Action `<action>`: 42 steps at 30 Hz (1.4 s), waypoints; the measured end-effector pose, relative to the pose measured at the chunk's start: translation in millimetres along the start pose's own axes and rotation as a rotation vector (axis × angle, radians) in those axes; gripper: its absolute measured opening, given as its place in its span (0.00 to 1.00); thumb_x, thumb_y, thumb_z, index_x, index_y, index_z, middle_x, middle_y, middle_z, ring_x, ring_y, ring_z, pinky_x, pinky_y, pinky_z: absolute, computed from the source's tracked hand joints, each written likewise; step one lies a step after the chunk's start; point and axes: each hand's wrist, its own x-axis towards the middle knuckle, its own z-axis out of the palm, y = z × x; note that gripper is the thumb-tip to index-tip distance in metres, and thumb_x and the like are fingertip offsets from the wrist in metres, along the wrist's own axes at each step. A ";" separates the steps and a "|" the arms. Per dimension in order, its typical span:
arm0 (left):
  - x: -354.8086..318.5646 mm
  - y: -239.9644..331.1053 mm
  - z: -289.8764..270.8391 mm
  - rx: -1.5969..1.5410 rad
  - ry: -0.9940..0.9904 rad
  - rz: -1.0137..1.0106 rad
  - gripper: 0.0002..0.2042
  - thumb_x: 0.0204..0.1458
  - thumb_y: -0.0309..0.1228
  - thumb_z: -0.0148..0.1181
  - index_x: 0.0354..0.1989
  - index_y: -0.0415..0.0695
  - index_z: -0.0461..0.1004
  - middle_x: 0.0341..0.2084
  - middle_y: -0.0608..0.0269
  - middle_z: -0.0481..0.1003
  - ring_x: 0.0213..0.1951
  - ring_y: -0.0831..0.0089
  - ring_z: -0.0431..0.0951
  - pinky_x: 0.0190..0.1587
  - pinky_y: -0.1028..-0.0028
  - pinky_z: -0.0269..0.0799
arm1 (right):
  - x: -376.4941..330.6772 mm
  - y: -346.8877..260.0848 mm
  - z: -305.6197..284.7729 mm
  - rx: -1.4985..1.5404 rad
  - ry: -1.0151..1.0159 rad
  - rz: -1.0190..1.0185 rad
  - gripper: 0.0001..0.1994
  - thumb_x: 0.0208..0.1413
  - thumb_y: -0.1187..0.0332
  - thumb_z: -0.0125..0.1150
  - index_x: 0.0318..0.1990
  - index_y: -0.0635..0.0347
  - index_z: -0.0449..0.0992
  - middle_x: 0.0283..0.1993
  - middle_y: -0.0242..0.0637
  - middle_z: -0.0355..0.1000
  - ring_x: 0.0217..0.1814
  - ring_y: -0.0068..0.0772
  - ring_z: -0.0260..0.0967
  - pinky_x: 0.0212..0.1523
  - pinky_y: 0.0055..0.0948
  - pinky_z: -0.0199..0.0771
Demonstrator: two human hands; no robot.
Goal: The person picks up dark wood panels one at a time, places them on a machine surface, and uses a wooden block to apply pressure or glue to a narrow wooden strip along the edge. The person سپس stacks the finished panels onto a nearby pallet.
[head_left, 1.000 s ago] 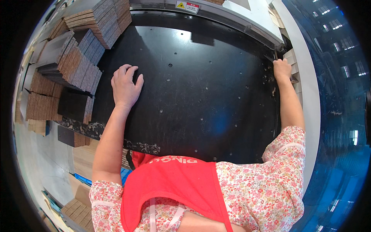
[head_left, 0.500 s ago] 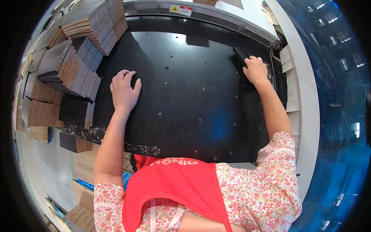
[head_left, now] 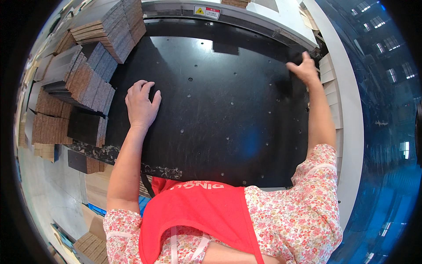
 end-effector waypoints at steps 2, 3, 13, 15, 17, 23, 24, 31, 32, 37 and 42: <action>0.2 1.5 0.0 0.009 0.003 0.011 0.16 0.53 0.38 0.64 0.49 0.48 0.76 0.51 0.63 0.71 0.56 0.60 0.68 0.61 0.59 0.62 | 10.2 24.8 -6.3 0.114 0.319 -0.005 0.58 0.38 0.46 0.76 0.73 0.66 0.50 0.66 0.62 0.61 0.69 0.58 0.60 0.68 0.46 0.63; -1.3 0.4 -0.3 0.008 -0.001 0.005 0.16 0.53 0.38 0.64 0.49 0.48 0.76 0.51 0.63 0.71 0.56 0.60 0.68 0.61 0.59 0.62 | 14.2 32.7 -8.6 0.191 0.487 -0.033 0.59 0.38 0.47 0.77 0.74 0.65 0.48 0.67 0.63 0.60 0.71 0.58 0.58 0.68 0.46 0.61; 1.4 1.8 -0.4 0.024 -0.012 -0.001 0.16 0.54 0.37 0.63 0.50 0.48 0.76 0.51 0.63 0.71 0.57 0.60 0.69 0.60 0.59 0.63 | 14.8 52.5 -4.7 0.433 0.563 -0.147 0.58 0.38 0.50 0.80 0.71 0.69 0.49 0.66 0.60 0.62 0.72 0.57 0.56 0.70 0.44 0.59; 1.3 2.4 -0.5 0.020 -0.006 0.002 0.16 0.54 0.37 0.63 0.50 0.48 0.76 0.51 0.63 0.71 0.57 0.60 0.69 0.60 0.59 0.63 | 13.5 51.6 0.2 0.297 0.564 0.015 0.57 0.40 0.49 0.79 0.71 0.70 0.49 0.67 0.59 0.61 0.72 0.57 0.57 0.71 0.44 0.58; 0.5 1.7 -1.0 0.013 0.006 0.007 0.16 0.54 0.37 0.64 0.50 0.48 0.76 0.51 0.63 0.71 0.57 0.60 0.69 0.60 0.59 0.63 | 13.5 48.3 -1.1 0.534 0.658 -0.163 0.53 0.42 0.52 0.79 0.70 0.67 0.52 0.64 0.58 0.64 0.68 0.53 0.61 0.68 0.42 0.62; -1.3 -1.8 -1.3 0.018 -0.004 -0.005 0.16 0.54 0.37 0.64 0.50 0.48 0.76 0.51 0.62 0.71 0.57 0.60 0.69 0.60 0.59 0.62 | 13.4 28.5 2.1 0.444 0.588 -0.127 0.52 0.41 0.48 0.78 0.68 0.68 0.55 0.63 0.63 0.63 0.69 0.59 0.58 0.68 0.47 0.61; -0.5 -0.2 -1.3 0.006 -0.006 -0.003 0.16 0.54 0.37 0.64 0.50 0.48 0.76 0.51 0.62 0.71 0.57 0.59 0.69 0.60 0.59 0.62 | 14.9 31.2 1.8 0.496 0.578 -0.143 0.52 0.41 0.48 0.78 0.68 0.67 0.56 0.62 0.63 0.63 0.68 0.59 0.59 0.67 0.47 0.62; 2.1 5.5 -3.1 -0.012 -0.010 -0.008 0.16 0.53 0.37 0.64 0.49 0.48 0.76 0.51 0.63 0.71 0.57 0.60 0.69 0.61 0.59 0.62 | 23.6 26.7 14.9 0.407 0.624 -0.117 0.54 0.40 0.47 0.78 0.69 0.70 0.55 0.62 0.63 0.62 0.64 0.60 0.62 0.64 0.46 0.66; 3.4 7.5 -2.6 -0.027 -0.009 0.002 0.16 0.53 0.37 0.64 0.49 0.48 0.76 0.51 0.63 0.71 0.57 0.60 0.69 0.61 0.59 0.62 | 22.5 30.8 13.3 0.300 0.588 -0.083 0.55 0.40 0.47 0.78 0.69 0.71 0.55 0.62 0.62 0.62 0.65 0.59 0.62 0.64 0.46 0.66; 0.8 4.1 -3.3 -0.026 -0.005 -0.017 0.16 0.53 0.37 0.64 0.49 0.48 0.77 0.51 0.63 0.71 0.57 0.59 0.69 0.61 0.59 0.62 | 4.0 1.9 1.8 0.637 0.585 -0.166 0.49 0.44 0.55 0.79 0.68 0.70 0.57 0.61 0.52 0.65 0.61 0.46 0.67 0.63 0.38 0.67; -0.4 5.7 -5.3 -0.028 0.005 -0.017 0.16 0.53 0.37 0.64 0.49 0.47 0.77 0.51 0.62 0.72 0.57 0.59 0.69 0.61 0.58 0.62 | -42.8 -26.1 -8.9 1.621 0.087 -0.003 0.26 0.57 0.68 0.67 0.62 0.53 0.64 0.56 0.36 0.72 0.52 0.26 0.71 0.53 0.32 0.73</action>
